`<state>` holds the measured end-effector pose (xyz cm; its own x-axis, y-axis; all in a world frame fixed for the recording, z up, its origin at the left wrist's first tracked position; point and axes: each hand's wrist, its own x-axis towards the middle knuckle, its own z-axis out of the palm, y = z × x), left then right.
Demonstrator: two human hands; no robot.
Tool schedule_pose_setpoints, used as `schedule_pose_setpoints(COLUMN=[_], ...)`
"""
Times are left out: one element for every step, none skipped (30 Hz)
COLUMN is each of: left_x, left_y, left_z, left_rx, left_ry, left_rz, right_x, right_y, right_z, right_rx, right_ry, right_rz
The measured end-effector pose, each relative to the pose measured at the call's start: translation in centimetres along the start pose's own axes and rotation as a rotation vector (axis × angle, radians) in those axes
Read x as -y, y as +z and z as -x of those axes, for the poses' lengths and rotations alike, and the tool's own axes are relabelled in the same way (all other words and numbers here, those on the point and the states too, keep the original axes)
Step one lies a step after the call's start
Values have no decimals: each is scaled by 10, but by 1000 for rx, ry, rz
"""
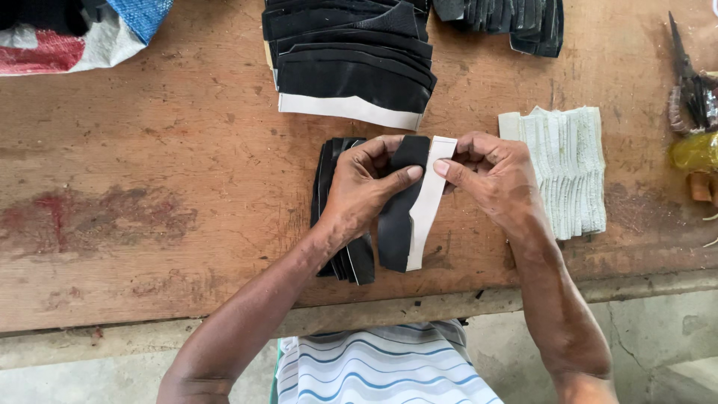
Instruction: The person repeatedly picks a black rubber piece and a white foam strip, aligns them edge-to-edge, and presses them together. The person then places the assembled pair on a growing stack on the table.
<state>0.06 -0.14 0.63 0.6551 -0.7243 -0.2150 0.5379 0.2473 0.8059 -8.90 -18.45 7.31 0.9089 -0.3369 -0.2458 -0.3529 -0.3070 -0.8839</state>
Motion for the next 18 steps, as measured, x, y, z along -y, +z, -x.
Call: schedule_pose_setpoints(left_x=[0, 0, 1, 1, 2, 2, 1, 2, 1, 1, 1, 1, 0, 0, -1, -1, -2, -2], left_y=[0, 0, -1, -1, -1, -2, -2, -2, -2, -2, -2, -1, 0, 0, 0, 1, 1, 0], left_z=[0, -1, -1, 0, -1, -1, -1, -1, -1, -1, -1, 0, 0, 1, 1, 2, 3, 3], left_rx=[0, -2, -6, -3, 2, 5, 1, -6, -12, -14, -15, -16, -16, -18, -19, -11, -4, 4], left_ry=[6, 13, 20, 7, -3, -11, -16, -22, -26, -13, -1, 10, 20, 30, 40, 54, 68, 82], left_rz=[1, 2, 3, 32, 60, 88, 75, 62, 49, 33, 17, 2, -26, -55, -84, -118, -152, -187], right_x=[-1, -3, -5, -8, -10, -12, -14, -17, -18, -19, -20, -21, -21, -21, -20, -19, -18, -17], right_y=[0, -1, 0, 0, 0, 1, 2, 2, 3, 3, 3, 3, 2, 2, 3, 3, 3, 3], right_z=[1, 1, 1, 2, 2, 1, 0, -1, -1, -1, -1, -1, -1, 0, -1, 0, 0, 0], right_rx=[9, 19, 31, 9, -15, -38, -41, -42, -42, -44, -46, -49, -47, -44, -42, -38, -33, -28], right_ry=[-34, -69, -103, -80, -59, -40, -42, -42, -43, -42, -40, -37, -40, -43, -47, -35, -24, -13], right_rz=[-4, -8, -12, -1, 11, 22, 3, -17, -35, -32, -29, -26, -23, -20, -17, -13, -9, -6])
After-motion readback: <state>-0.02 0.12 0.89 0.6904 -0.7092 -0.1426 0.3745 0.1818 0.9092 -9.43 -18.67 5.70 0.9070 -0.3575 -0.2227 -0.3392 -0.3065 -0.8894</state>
